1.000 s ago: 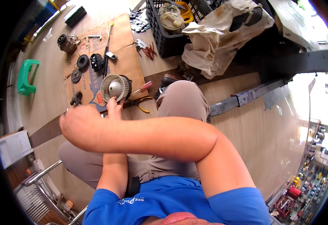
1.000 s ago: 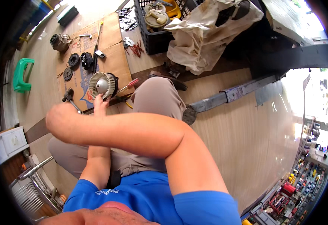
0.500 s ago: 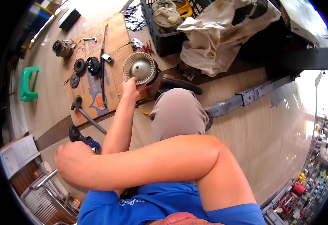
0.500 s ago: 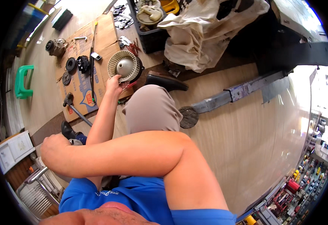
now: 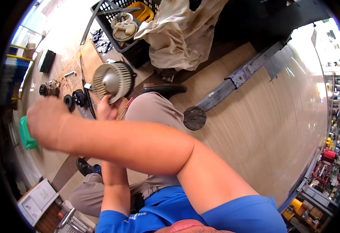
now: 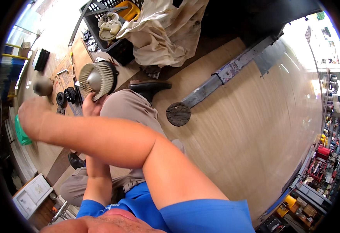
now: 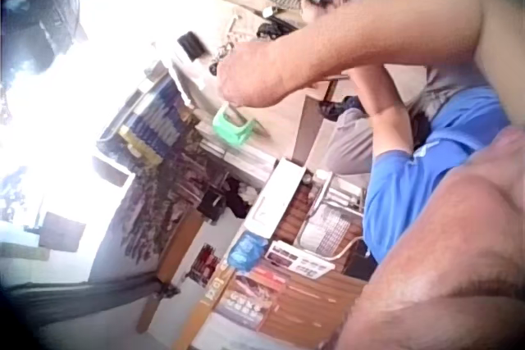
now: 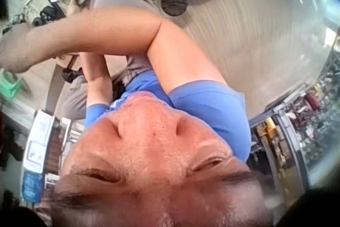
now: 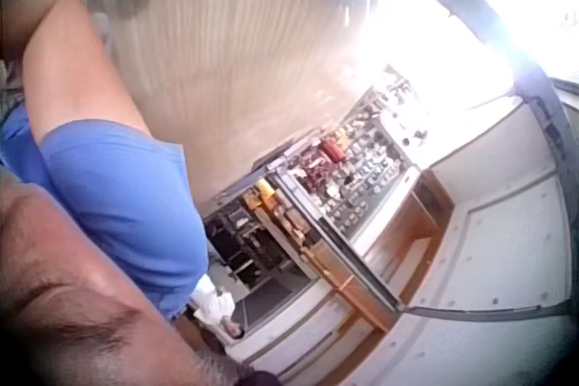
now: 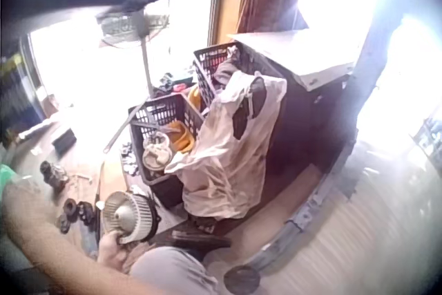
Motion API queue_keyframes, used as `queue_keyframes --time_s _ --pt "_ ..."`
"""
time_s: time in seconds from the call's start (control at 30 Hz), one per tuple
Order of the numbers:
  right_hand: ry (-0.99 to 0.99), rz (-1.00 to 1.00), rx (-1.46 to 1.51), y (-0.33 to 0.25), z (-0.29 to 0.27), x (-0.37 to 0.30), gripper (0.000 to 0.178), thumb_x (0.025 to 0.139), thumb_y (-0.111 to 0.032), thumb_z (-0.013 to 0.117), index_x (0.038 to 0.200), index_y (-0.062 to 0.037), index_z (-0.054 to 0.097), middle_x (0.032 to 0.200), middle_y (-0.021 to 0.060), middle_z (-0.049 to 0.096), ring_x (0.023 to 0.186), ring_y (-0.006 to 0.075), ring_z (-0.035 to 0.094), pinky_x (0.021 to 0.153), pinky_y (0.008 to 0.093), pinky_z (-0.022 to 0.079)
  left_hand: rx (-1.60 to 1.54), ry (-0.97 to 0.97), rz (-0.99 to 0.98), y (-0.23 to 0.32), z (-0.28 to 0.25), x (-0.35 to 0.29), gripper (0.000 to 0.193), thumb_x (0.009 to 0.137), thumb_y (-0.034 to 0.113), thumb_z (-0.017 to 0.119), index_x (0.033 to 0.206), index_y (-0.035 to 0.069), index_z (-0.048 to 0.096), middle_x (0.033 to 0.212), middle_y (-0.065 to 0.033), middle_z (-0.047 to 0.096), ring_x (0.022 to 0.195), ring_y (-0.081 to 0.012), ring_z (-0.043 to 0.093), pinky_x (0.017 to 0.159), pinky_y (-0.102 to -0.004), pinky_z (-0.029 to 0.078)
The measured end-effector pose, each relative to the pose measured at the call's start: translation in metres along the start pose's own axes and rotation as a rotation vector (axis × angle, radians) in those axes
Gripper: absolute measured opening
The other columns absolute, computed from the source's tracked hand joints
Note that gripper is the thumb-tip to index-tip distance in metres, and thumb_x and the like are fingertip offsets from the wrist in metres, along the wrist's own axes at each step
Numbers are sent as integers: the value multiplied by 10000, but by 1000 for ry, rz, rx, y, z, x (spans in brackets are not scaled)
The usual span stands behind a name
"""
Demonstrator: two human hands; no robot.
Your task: The person disassembles a fan motor and blower wheel using a screwdriver, then handles and works on a metal latch or bracket mechanism by hand.
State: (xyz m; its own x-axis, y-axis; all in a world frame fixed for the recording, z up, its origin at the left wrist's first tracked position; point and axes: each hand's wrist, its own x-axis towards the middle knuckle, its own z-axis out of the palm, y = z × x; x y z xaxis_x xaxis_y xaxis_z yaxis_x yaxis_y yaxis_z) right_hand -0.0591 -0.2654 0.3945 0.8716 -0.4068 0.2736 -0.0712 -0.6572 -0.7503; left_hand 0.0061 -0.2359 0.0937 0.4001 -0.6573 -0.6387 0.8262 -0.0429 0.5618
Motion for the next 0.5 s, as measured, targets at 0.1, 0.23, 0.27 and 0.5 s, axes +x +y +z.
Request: queue_keyframes --time_s 0.1,0.23,0.27,0.5 --pt "55 81 -103 30 -10 7 206 826 -179 636 943 -38 731 1006 120 706 1025 265 642 851 353 530 769 -138 731 27 0 -96 305 942 112 530 1205 -43 519 1155 -165 603 1039 -314 614 912 -438 518" --pt "152 231 -82 12 -27 5 446 827 -400 703 1021 1 695 1130 183 638 1064 284 616 897 342 504 175 -220 521 127 -59 -90 304 979 145 495 1234 -18 528 1219 -153 596 1119 -299 582 954 -429 501" --pt "116 232 -92 17 -24 3 505 813 -431 714 1037 20 683 1147 202 619 1065 294 615 900 340 504 121 -59 530 143 -56 -98 313 982 134 479 1246 -30 517 1230 -159 591 1131 -306 579 948 -451 507" --pt "138 203 48 12 14 8 400 792 -316 691 959 47 700 1027 248 664 984 347 665 863 380 538 300 161 894 173 -3 -218 377 919 1 515 1290 -48 466 1213 -196 586 1013 -347 652 836 -462 596"
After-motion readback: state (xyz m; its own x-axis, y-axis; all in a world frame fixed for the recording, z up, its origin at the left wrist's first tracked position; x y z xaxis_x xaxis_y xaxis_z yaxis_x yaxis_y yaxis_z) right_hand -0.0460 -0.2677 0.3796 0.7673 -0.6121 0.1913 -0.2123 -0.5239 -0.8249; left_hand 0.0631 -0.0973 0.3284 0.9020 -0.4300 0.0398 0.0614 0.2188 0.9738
